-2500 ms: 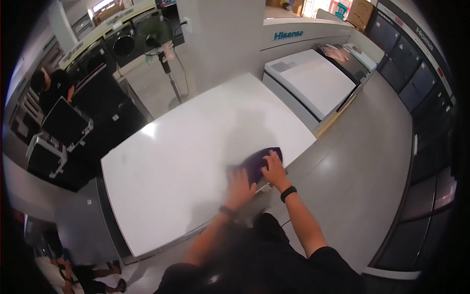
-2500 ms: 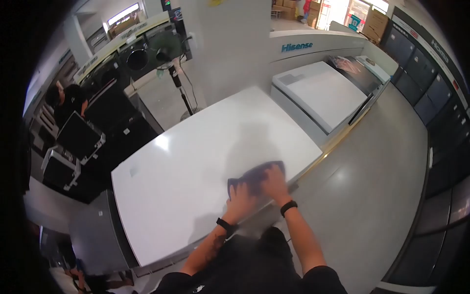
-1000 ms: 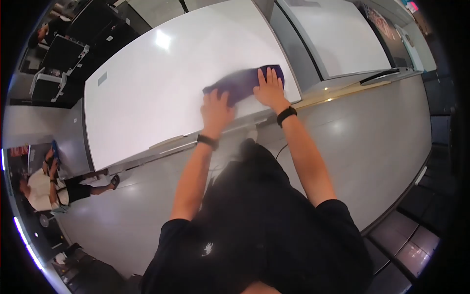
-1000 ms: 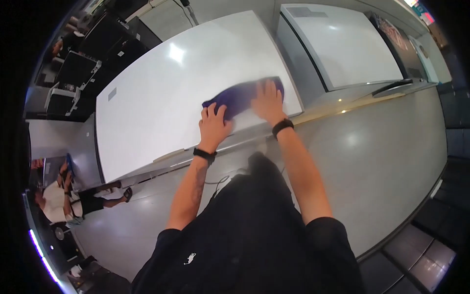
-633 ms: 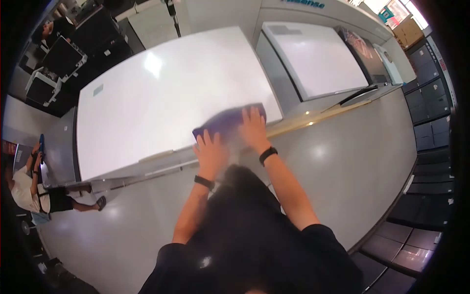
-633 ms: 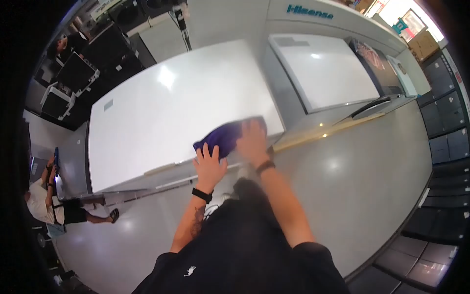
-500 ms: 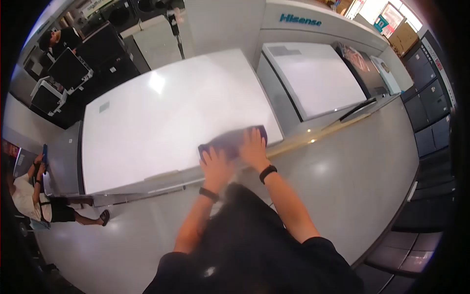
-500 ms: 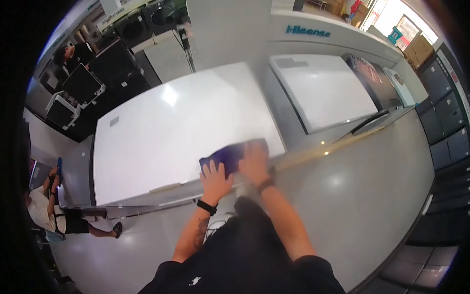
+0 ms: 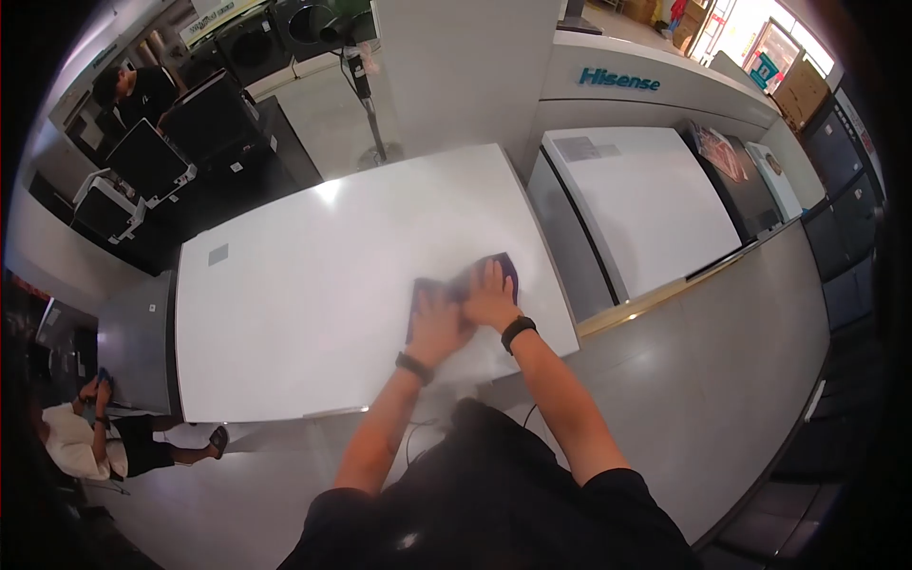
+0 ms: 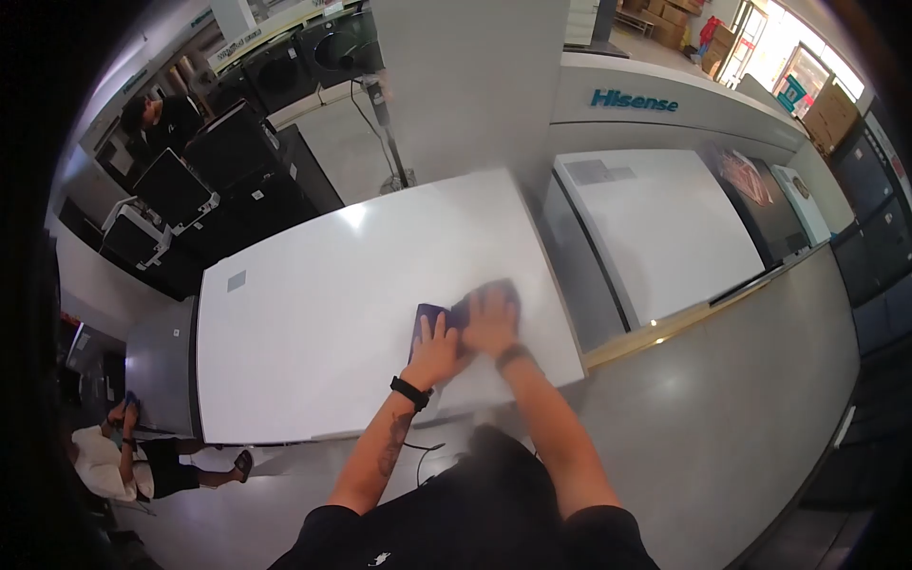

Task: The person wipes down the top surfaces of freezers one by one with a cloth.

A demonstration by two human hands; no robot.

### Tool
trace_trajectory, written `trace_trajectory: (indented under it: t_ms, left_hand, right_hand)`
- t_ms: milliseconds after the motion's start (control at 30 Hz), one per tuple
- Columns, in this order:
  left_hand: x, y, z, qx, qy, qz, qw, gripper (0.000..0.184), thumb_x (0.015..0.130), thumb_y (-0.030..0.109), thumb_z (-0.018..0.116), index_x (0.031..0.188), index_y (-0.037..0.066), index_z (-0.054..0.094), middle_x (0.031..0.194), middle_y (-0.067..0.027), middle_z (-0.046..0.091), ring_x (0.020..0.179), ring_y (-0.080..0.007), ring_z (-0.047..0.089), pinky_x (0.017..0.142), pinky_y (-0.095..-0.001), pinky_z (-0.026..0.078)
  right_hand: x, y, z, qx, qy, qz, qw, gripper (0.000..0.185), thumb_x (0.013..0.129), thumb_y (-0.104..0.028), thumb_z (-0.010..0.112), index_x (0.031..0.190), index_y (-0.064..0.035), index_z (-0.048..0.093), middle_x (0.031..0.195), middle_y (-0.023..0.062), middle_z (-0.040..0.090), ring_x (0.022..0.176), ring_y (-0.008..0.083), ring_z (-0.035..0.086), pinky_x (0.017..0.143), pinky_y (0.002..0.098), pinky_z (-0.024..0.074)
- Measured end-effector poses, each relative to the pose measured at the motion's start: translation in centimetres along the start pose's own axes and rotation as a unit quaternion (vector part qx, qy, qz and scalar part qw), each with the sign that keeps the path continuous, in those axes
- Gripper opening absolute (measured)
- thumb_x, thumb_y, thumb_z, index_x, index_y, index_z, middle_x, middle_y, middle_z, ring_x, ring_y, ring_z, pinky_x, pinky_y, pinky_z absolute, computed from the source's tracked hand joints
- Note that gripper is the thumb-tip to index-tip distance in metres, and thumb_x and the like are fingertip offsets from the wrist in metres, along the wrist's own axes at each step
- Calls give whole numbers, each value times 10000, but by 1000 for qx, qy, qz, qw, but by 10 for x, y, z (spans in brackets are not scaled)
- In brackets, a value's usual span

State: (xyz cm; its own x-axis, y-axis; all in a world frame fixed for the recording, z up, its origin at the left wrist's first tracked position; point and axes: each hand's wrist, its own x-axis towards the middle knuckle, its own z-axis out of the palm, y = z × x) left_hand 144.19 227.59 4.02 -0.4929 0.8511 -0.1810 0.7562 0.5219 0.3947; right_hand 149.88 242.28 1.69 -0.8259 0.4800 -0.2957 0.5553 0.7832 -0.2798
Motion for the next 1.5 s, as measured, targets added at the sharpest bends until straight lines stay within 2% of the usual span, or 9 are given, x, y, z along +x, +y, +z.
trace_trajectory:
  t_ms: [233,400,533,633,767,933,1133,1233,1500]
  left_hand:
    - [91,-24,-60,-43,-75,10,996,746,841,574,611,1352,59,434,1560,-278,155,1421,-560,30,1065,-700,202]
    - [146,-47,-76,-83,-11,-49,995,854,815,610,621,1418,56,379,1587,-222,117,1456,-483,-13,1101,-665,152]
    - [187,-93,-40,30,157,-72,985,727,799,501,673,1325,30,499,1451,-230,388,1388,-474,245,1098,-558,235]
    - [206,-94,-69,-2,62,-143,988,764,808,573,644,1339,46,492,1538,-212,284,1441,-463,151,1106,-576,204]
    - [226,-109,-83,33,63,-127,989,797,798,608,636,1350,55,477,1550,-182,273,1437,-457,169,1105,-584,200]
    - [221,-119,-66,8,137,-93,986,767,778,607,654,1308,67,528,1543,-154,295,1439,-441,171,1110,-558,225]
    - [197,-104,-73,33,133,-105,985,668,772,568,671,1246,106,582,1518,-147,329,1417,-447,212,1100,-549,274]
    - [171,-92,-93,-32,-17,-126,991,795,812,588,631,1458,212,360,1616,-118,101,1480,-411,-7,1141,-604,88]
    - [77,-93,-47,-30,50,-113,992,735,820,589,618,1436,258,393,1617,-111,115,1478,-413,-4,1141,-613,93]
  right_hand:
    - [108,-12,-46,-50,-2,-59,997,818,853,-451,539,1518,-82,235,1585,238,118,1482,397,45,1169,562,79]
    - [190,-34,-64,-88,19,-98,991,817,821,-455,585,1485,-77,296,1567,241,166,1474,398,91,1161,576,130]
    - [247,-41,-57,-58,88,-158,982,792,788,-455,624,1430,-63,376,1555,230,202,1471,374,127,1157,576,153]
    - [264,-55,-80,-37,82,-158,983,762,770,-463,645,1383,-61,436,1534,208,264,1462,340,180,1153,567,178]
    - [283,-59,-75,17,128,-146,981,773,765,-476,650,1390,-73,438,1526,184,299,1459,333,197,1158,554,175]
    - [265,-59,-85,25,95,-142,985,637,806,-281,552,1407,-118,418,1555,172,269,1472,323,167,1166,541,157]
    - [240,-42,-77,58,60,-88,993,659,801,-185,492,1447,-121,381,1576,158,228,1483,308,136,1177,524,134]
    - [212,-38,-74,45,48,-65,996,696,801,-191,485,1475,-107,337,1586,162,198,1488,312,109,1178,526,122]
    - [118,-38,-52,27,25,-35,999,746,801,-211,487,1507,-99,275,1601,173,137,1495,314,57,1177,530,94]
